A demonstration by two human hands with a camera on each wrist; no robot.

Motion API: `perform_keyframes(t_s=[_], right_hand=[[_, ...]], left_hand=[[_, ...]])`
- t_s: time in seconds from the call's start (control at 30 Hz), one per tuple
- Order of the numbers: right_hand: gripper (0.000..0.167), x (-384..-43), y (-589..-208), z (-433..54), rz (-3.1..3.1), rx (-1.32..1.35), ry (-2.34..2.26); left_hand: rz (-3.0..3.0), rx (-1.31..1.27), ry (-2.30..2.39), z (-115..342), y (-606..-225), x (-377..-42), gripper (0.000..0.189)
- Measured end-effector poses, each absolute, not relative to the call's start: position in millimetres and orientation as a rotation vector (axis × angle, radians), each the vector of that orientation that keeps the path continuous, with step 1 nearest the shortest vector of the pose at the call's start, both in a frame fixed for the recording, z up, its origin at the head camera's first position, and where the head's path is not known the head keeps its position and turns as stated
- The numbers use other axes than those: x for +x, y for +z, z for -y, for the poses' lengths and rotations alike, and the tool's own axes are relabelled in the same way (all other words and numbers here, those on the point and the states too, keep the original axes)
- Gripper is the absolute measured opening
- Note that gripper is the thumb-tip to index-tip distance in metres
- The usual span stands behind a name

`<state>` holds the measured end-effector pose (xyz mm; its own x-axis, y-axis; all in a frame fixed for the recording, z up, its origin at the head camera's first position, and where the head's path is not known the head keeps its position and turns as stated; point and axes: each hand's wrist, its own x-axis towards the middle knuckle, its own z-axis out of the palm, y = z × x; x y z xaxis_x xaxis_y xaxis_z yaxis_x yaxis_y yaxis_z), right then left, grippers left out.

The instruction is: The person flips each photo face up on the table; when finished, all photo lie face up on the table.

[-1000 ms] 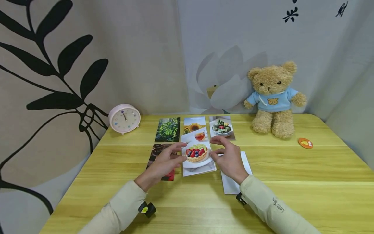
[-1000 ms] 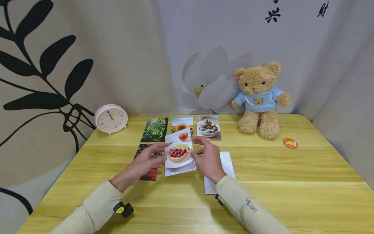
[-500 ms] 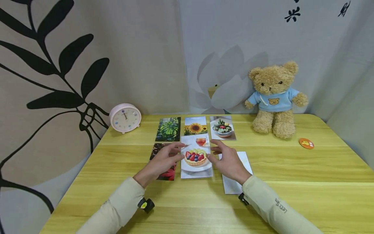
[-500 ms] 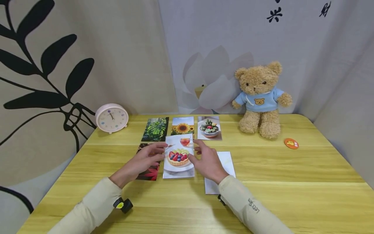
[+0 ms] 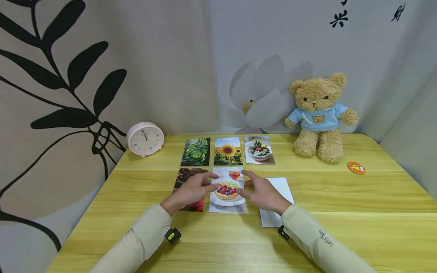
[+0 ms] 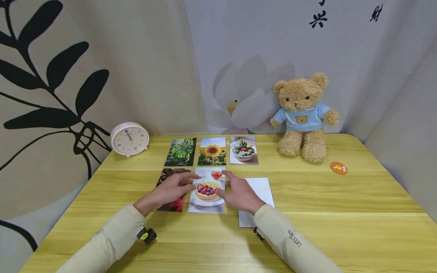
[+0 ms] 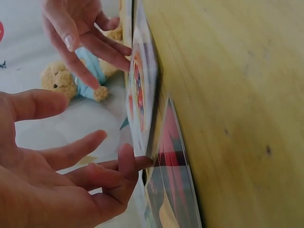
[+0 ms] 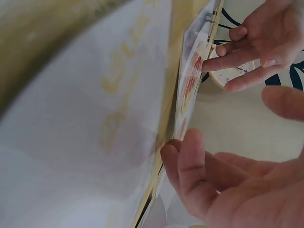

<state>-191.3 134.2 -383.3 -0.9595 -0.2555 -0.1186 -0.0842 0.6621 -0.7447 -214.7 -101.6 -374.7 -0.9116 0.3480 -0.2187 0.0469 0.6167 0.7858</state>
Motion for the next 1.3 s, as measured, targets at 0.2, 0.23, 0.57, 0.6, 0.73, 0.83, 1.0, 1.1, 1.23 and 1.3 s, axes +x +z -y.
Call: perform_keyframes(t_s=[0.2, 0.23, 0.57, 0.6, 0.73, 0.83, 1.0, 1.1, 1.23, 1.3], right_hand=[[0.070, -190.2, -382.4, -133.9, -2.668, -0.293, -1.117], [0.070, -190.1, -382.2, -133.6, -2.667, -0.295, -1.112], [0.072, -187.6, -378.6, -136.9, -2.718, -0.329, -1.067], [0.071, -186.6, -377.5, -138.4, -2.732, -0.344, -1.059], [0.066, -179.2, -372.7, -150.1, -2.760, -0.434, -1.040], [0.063, -172.1, -372.4, -165.2, -2.768, -0.529, -1.013], [0.062, -157.8, -374.1, -196.9, -2.788, -0.642, -0.931], [0.062, -147.4, -374.4, -215.3, -2.827, -0.645, -0.867], [0.063, -137.5, -374.7, -234.0, -2.892, -0.603, -0.813], [0.063, -136.2, -375.4, -238.9, -2.902, -0.585, -0.816]], left_hand=[[-2.509, 0.342, 1.149, 100.3, -375.1, -212.9, 0.038], [-2.519, 0.348, 1.136, 99.9, -374.7, -212.3, 0.038], [-2.565, 0.555, 1.125, 91.2, -371.3, -210.7, 0.037], [-2.558, 0.581, 1.134, 88.6, -370.7, -209.1, 0.036], [-2.448, 0.693, 1.173, 72.7, -369.1, -202.0, 0.034], [-2.240, 0.705, 1.241, 59.3, -369.4, -197.6, 0.036], [-1.895, 0.609, 1.347, 43.7, -369.3, -189.0, 0.043], [-1.814, 0.583, 1.372, 37.5, -370.0, -183.0, 0.047], [-1.793, 0.557, 1.394, 31.9, -371.7, -178.0, 0.053], [-1.804, 0.535, 1.410, 30.0, -372.2, -176.8, 0.054]])
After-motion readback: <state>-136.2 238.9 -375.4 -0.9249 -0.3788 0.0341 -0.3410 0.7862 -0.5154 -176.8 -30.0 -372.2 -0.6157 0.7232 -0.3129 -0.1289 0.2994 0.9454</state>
